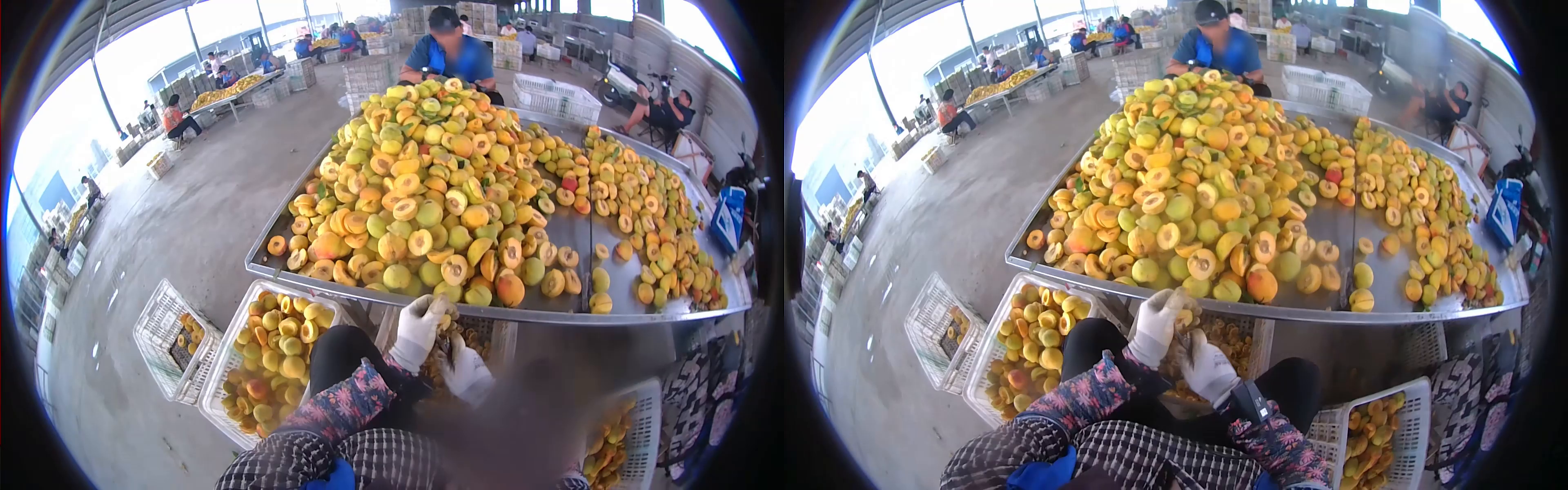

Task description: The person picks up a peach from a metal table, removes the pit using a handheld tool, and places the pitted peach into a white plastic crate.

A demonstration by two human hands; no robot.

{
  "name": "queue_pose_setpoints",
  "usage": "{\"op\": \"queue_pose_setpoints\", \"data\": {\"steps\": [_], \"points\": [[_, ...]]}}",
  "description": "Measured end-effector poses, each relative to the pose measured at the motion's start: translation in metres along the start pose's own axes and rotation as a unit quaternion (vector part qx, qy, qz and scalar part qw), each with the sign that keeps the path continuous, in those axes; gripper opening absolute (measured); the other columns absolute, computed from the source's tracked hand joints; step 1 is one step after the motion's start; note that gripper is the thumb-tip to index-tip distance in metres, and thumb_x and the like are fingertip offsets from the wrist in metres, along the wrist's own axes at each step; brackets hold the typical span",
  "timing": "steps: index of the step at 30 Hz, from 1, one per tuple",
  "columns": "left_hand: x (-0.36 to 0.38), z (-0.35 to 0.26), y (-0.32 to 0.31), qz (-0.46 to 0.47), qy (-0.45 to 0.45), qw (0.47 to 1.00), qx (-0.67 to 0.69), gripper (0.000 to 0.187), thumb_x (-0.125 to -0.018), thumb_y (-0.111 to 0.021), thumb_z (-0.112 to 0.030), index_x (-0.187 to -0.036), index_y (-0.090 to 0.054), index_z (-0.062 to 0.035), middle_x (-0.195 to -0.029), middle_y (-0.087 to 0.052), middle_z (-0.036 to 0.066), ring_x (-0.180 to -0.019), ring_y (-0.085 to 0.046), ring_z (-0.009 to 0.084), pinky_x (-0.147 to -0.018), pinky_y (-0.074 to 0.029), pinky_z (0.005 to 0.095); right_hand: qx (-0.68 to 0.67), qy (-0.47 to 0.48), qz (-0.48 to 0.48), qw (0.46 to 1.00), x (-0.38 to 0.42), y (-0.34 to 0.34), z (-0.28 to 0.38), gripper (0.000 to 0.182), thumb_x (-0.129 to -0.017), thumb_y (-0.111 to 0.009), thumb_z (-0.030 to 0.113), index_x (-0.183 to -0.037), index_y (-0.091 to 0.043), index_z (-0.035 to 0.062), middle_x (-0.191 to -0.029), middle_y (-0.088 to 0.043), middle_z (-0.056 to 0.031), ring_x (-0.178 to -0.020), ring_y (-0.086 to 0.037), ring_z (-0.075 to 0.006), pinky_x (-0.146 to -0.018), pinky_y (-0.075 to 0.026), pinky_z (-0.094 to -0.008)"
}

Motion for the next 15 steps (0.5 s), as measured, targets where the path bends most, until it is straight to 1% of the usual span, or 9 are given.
{"op": "queue_pose_setpoints", "data": {"steps": [3, 4, 5, 6, 7, 9, 11, 12, 15], "points": [[-0.012, 0.005, -0.006, 0.082, 0.041, 0.995, 0.024, 0.032, -0.097, -0.057, -0.03, -0.091, -0.061, 0.0012, -0.082, -0.066, 0.01, -0.072, -0.065, 0.0178, -0.061, -0.051, 0.0269, -0.062, 0.066, -0.029, 0.995, -0.004, -0.005, -0.01, 0.027, -0.096, -0.053, 0.018, -0.113, -0.049, -0.0024, -0.089, -0.062, -0.0168, -0.08, -0.061, -0.0284, -0.072, -0.048, -0.0401], [-0.016, 0.004, -0.005, 0.109, 0.051, 0.992, -0.041, 0.033, -0.097, -0.054, -0.032, -0.092, -0.06, 0.0003, -0.082, -0.066, 0.011, -0.072, -0.065, 0.0201, -0.06, -0.05, 0.0281, -0.204, 0.052, -0.005, 0.978, -0.006, -0.019, -0.027, 0.027, -0.097, -0.054, 0.021, -0.116, -0.051, 0.0013, -0.08, -0.06, -0.0069, -0.07, -0.059, -0.0201, -0.068, -0.051, -0.0375], [-0.016, 0.001, -0.011, 0.136, 0.023, 0.99, -0.019, 0.033, -0.097, -0.053, -0.032, -0.092, -0.06, -0.0004, -0.081, -0.067, 0.012, -0.072, -0.066, 0.0214, -0.06, -0.051, 0.0299, -0.344, -0.06, 0.069, 0.934, -0.003, -0.024, -0.021, 0.021, -0.098, -0.053, 0.023, -0.111, -0.053, 0.0068, -0.072, -0.055, -0.0015, -0.06, -0.053, -0.014, -0.056, -0.044, -0.0303], [-0.015, 0.0, -0.015, 0.147, 0.023, 0.988, 0.032, 0.031, -0.097, -0.054, -0.032, -0.093, -0.059, -0.0011, -0.081, -0.066, 0.014, -0.07, -0.065, 0.0232, -0.06, -0.051, 0.0315, -0.463, -0.187, 0.108, 0.859, 0.006, -0.027, -0.015, 0.014, -0.099, -0.053, 0.025, -0.106, -0.054, 0.0122, -0.065, -0.049, 0.0038, -0.049, -0.046, -0.0079, -0.043, -0.038, -0.023], [-0.012, 0.004, -0.016, 0.127, 0.066, 0.987, 0.072, 0.032, -0.096, -0.055, -0.033, -0.092, -0.058, -0.0018, -0.081, -0.066, 0.015, -0.068, -0.064, 0.0247, -0.061, -0.052, 0.0334, -0.476, -0.217, 0.11, 0.845, 0.009, -0.027, -0.012, 0.014, -0.099, -0.052, 0.028, -0.101, -0.053, 0.0144, -0.064, -0.048, 0.0041, -0.042, -0.04, -0.0073, -0.037, -0.03, -0.0222], [-0.018, 0.008, -0.014, 0.114, 0.061, 0.989, 0.068, 0.034, -0.096, -0.056, -0.036, -0.086, -0.055, -0.0032, -0.082, -0.064, 0.015, -0.071, -0.064, 0.026, -0.064, -0.054, 0.0374, -0.546, -0.231, 0.135, 0.794, 0.012, -0.029, -0.009, 0.02, -0.097, -0.054, 0.035, -0.101, -0.053, 0.0153, -0.063, -0.047, 0.0041, -0.04, -0.039, -0.0076, -0.036, -0.031, -0.0229], [-0.015, 0.013, -0.012, 0.059, 0.074, 0.991, 0.095, 0.037, -0.095, -0.058, -0.039, -0.086, -0.055, -0.0033, -0.083, -0.064, 0.015, -0.073, -0.065, 0.0261, -0.064, -0.055, 0.0379, -0.568, -0.249, 0.145, 0.771, 0.013, -0.033, -0.015, 0.023, -0.097, -0.054, 0.037, -0.103, -0.053, 0.0143, -0.063, -0.046, 0.0033, -0.04, -0.039, -0.0081, -0.036, -0.031, -0.0231], [-0.015, 0.013, -0.01, 0.049, 0.07, 0.992, 0.088, 0.038, -0.094, -0.059, -0.04, -0.086, -0.055, -0.003, -0.084, -0.063, 0.014, -0.073, -0.065, 0.0261, -0.064, -0.055, 0.0379, -0.574, -0.245, 0.156, 0.766, 0.013, -0.033, -0.01, 0.02, -0.099, -0.05, 0.035, -0.091, -0.045, 0.0179, -0.06, -0.043, 0.0026, -0.039, -0.036, -0.0096, -0.035, -0.029, -0.0245], [-0.013, 0.017, -0.008, 0.016, 0.083, 0.994, 0.075, 0.042, -0.092, -0.061, -0.043, -0.086, -0.056, -0.0019, -0.085, -0.063, 0.014, -0.074, -0.066, 0.0264, -0.064, -0.055, 0.0381, -0.558, -0.218, 0.134, 0.789, 0.008, -0.038, -0.015, 0.018, -0.099, -0.05, 0.033, -0.093, -0.046, 0.0162, -0.06, -0.044, 0.0026, -0.039, -0.036, -0.01, -0.036, -0.03, -0.0247]]}}
Point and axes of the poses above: each hand's wrist, its own x-axis away from the middle knuckle, its own y-axis out of the back of the hand, z = x × y, the point moved 9 cm from there along -x, towards the middle knuckle
